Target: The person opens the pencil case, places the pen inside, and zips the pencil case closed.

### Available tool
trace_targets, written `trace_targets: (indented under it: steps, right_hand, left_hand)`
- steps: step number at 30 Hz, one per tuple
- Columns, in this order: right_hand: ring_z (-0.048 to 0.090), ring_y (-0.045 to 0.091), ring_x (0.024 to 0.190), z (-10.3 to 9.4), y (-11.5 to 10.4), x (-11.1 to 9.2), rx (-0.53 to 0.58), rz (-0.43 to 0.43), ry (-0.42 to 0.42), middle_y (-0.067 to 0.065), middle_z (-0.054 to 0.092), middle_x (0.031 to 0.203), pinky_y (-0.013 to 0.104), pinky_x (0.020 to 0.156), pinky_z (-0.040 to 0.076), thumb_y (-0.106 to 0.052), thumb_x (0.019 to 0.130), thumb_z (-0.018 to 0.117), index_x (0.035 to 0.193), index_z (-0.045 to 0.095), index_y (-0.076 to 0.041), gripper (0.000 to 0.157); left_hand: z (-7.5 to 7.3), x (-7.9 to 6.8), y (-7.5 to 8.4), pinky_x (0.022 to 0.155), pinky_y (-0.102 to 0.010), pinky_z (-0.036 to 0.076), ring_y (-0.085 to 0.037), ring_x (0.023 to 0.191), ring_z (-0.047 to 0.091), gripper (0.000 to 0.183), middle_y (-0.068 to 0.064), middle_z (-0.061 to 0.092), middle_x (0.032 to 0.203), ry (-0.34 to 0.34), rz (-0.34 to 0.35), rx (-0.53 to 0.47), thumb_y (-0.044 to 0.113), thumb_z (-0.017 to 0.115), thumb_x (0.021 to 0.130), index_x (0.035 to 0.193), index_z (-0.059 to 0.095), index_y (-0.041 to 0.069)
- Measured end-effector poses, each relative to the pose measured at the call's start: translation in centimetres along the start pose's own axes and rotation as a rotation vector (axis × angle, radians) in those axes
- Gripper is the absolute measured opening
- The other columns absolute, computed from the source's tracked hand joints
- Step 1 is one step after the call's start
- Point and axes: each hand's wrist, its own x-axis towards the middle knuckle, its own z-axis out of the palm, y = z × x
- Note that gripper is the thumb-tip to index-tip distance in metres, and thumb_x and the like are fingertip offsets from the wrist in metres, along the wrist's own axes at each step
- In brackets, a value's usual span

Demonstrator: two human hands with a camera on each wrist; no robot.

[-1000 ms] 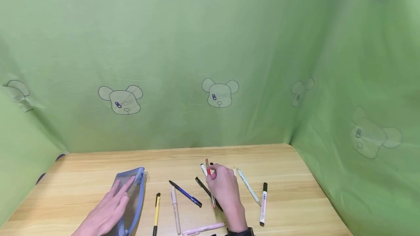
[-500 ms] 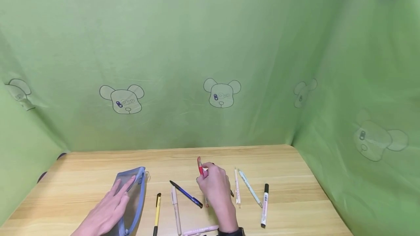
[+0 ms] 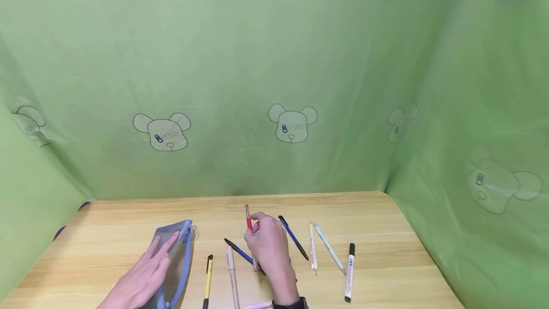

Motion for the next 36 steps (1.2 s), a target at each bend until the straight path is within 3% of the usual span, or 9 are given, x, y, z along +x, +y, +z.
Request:
trace_targets:
  steps: [9,17,27,36]
  right_hand:
    - [0.06,0.004,0.06,1.9,-0.7,0.1,0.044,-0.033,0.005,-0.004,0.064,0.073,0.024,0.056,0.055,-0.003,0.077,0.071,0.109,0.073,-0.003,0.032]
    - [0.06,0.004,0.06,3.8,-1.0,-0.2,0.078,-0.034,-0.027,-0.004,0.064,0.074,0.019,0.053,0.054,-0.003,0.078,0.071,0.11,0.072,-0.003,0.033]
    - [0.052,0.0,0.047,5.1,-1.7,-0.7,0.091,-0.004,-0.056,-0.007,0.064,0.073,0.018,0.041,0.047,-0.004,0.078,0.072,0.11,0.074,-0.005,0.031]
    - [0.053,-0.001,0.051,6.7,-2.5,-0.9,0.088,-0.01,-0.07,-0.009,0.065,0.073,0.02,0.046,0.048,-0.006,0.077,0.073,0.104,0.076,-0.007,0.027]
  left_hand:
    - [-0.2,0.0,0.0,0.105,-0.074,0.021,-0.048,0.142,0.011,0.053,-0.032,0.012,0.157,-0.044,-0.043,-0.004,0.033,0.015,0.109,0.159,0.019,0.018]
    - [-0.3,-0.1,-0.1,0.086,-0.082,0.033,-0.059,0.133,0.018,0.053,-0.035,0.01,0.156,-0.05,-0.069,0.016,0.035,0.017,0.108,0.159,0.019,0.02]
    - [-0.3,0.1,0.0,0.088,-0.08,0.035,-0.06,0.132,0.023,0.053,-0.034,0.013,0.156,-0.029,-0.063,0.008,0.033,0.018,0.108,0.159,0.021,0.019]
    - [-0.4,0.1,0.1,0.096,-0.078,0.031,-0.059,0.133,0.022,0.053,-0.036,0.012,0.155,-0.036,-0.063,0.004,0.03,0.02,0.107,0.159,0.02,0.019]
